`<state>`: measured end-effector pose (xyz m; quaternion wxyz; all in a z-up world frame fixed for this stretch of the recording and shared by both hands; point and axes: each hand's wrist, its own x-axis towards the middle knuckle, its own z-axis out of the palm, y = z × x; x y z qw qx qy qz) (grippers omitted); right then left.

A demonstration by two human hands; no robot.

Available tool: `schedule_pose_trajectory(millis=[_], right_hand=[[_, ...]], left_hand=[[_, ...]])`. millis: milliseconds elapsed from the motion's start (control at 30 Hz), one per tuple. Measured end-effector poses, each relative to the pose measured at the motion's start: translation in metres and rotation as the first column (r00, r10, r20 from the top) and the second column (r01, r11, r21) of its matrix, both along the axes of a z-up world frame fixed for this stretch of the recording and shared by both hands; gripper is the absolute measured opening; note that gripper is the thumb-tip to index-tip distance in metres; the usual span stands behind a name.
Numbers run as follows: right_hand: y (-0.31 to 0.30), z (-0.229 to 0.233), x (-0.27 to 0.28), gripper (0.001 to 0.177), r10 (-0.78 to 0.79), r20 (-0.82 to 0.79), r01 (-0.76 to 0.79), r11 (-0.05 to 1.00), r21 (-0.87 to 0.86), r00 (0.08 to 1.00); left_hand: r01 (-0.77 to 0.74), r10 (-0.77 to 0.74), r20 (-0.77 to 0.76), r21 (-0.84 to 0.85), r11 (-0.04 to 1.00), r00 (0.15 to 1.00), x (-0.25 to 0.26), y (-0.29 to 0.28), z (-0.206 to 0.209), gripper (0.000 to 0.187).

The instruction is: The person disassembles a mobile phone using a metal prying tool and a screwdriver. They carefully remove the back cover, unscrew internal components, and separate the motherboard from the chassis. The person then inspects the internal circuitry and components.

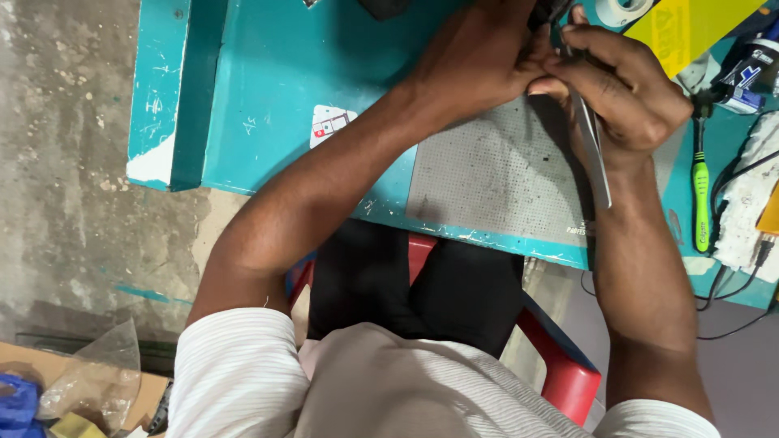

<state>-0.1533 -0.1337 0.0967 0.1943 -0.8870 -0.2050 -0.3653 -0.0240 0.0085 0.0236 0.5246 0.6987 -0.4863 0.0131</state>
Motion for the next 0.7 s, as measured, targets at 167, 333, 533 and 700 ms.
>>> schedule_pose_trajectory(millis=[167,333,533,700], right_hand=[[0.0,0.001,0.0,0.023,0.014,-0.01,-0.013,0.999,0.035,1.0],[0.003,0.002,-0.001,0.024,0.001,-0.035,0.0,0.999,0.046,0.999],[0.001,0.001,0.006,0.023,0.048,0.028,-0.048,0.999,-0.024,0.998],[0.009,0.008,0.004,0.023,-0.033,0.045,0.038,0.993,-0.113,0.998]], left_hand=[[-0.013,0.015,-0.038,0.051,0.999,0.999,-0.001,-0.005,0.0,0.032],[-0.056,0.056,-0.008,0.033,0.998,0.998,-0.005,-0.009,0.002,0.039],[-0.109,0.11,0.021,-0.018,0.994,0.994,-0.01,-0.013,0.002,0.041],[-0.109,0.109,0.005,0.071,0.992,0.994,-0.011,-0.015,-0.002,0.04]])
